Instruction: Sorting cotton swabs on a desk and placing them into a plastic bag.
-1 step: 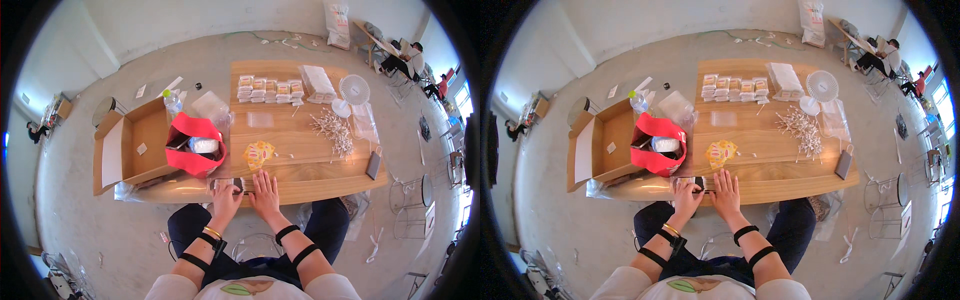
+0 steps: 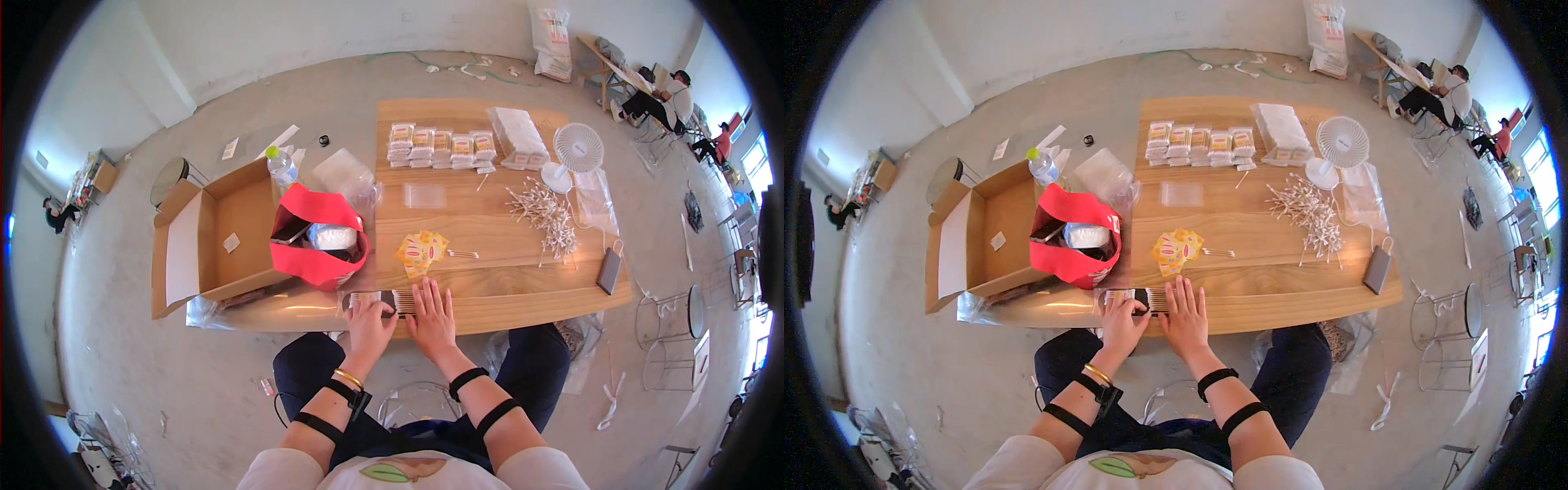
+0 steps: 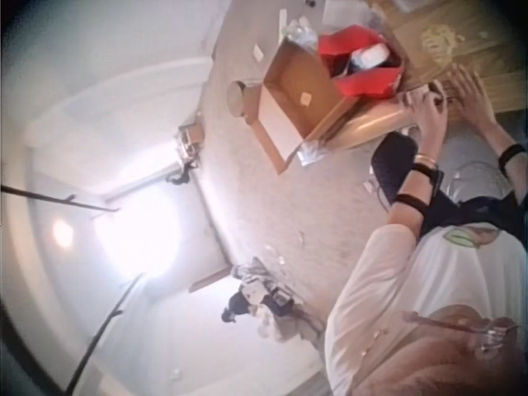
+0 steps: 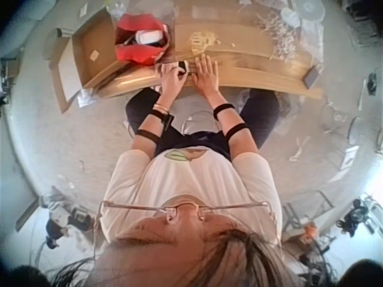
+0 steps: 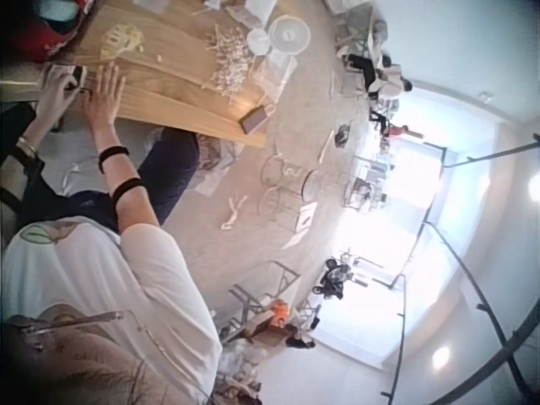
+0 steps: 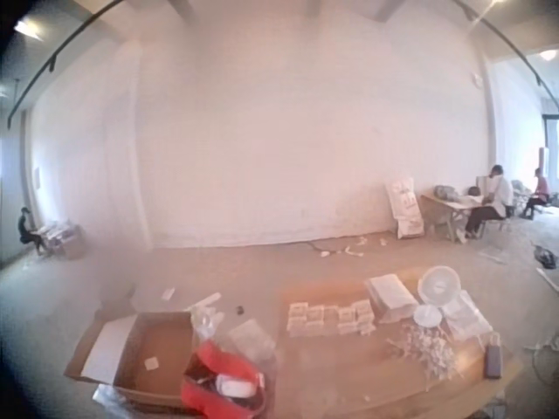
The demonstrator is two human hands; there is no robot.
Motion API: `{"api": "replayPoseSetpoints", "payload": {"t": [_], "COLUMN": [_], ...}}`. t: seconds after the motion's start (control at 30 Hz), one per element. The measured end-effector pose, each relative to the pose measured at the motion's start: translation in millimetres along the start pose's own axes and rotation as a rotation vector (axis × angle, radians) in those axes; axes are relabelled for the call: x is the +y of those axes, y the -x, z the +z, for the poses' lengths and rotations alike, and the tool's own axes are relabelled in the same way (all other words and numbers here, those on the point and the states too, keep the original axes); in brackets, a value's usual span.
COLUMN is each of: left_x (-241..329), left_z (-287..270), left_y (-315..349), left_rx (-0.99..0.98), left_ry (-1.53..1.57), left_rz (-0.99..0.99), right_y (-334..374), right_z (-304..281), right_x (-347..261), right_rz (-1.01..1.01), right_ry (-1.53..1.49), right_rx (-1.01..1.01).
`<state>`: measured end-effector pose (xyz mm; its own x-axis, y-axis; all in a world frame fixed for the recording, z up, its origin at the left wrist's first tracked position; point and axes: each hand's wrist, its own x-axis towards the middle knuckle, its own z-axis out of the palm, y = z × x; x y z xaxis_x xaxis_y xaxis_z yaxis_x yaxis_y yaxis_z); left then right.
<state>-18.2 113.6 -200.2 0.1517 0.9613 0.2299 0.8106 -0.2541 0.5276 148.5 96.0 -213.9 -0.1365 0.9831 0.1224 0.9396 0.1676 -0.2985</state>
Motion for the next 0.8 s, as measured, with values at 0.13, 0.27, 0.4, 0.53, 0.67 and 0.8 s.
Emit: {"api": "replayPoseSetpoints", "payload": {"t": [0.13,0.27,0.4,0.53,0.67,0.8], "left_x": [9.5,0.5,2.0,5.2,12.5,12.1], "left_z": [3.8,1.3,-5.2,-3.0,5.6,14.8], "left_y": [-5.2,-3.7,-0.6,-0.1,-1.0,-1.6], "left_rx": [-0.094,-0.057,-0.033,-0.041,-0.029,0.0], "left_ry": [-0.064,-0.019,-0.011,-0.023,-0.018,-0.006], "left_rz": [-0.072,-0.059,-0.058,-0.031,0.034,0.048], "right_y": [0.8,0.5,1.6,0.8,1.4,1.2], "right_z": [0.9,2.3,-2.9,-2.0,-1.1,3.1], "right_x": [1.9,0.8,1.1,1.5,1.3,0.4], "right_rz": [0.0,0.006,0.016,0.022,0.026,0.044], "right_ry": [0.002,0.036,0.036,0.035,0.004,0.011], "right_rx": [0.01,0.004,-0.004,-0.002,0.008,0.025]}}
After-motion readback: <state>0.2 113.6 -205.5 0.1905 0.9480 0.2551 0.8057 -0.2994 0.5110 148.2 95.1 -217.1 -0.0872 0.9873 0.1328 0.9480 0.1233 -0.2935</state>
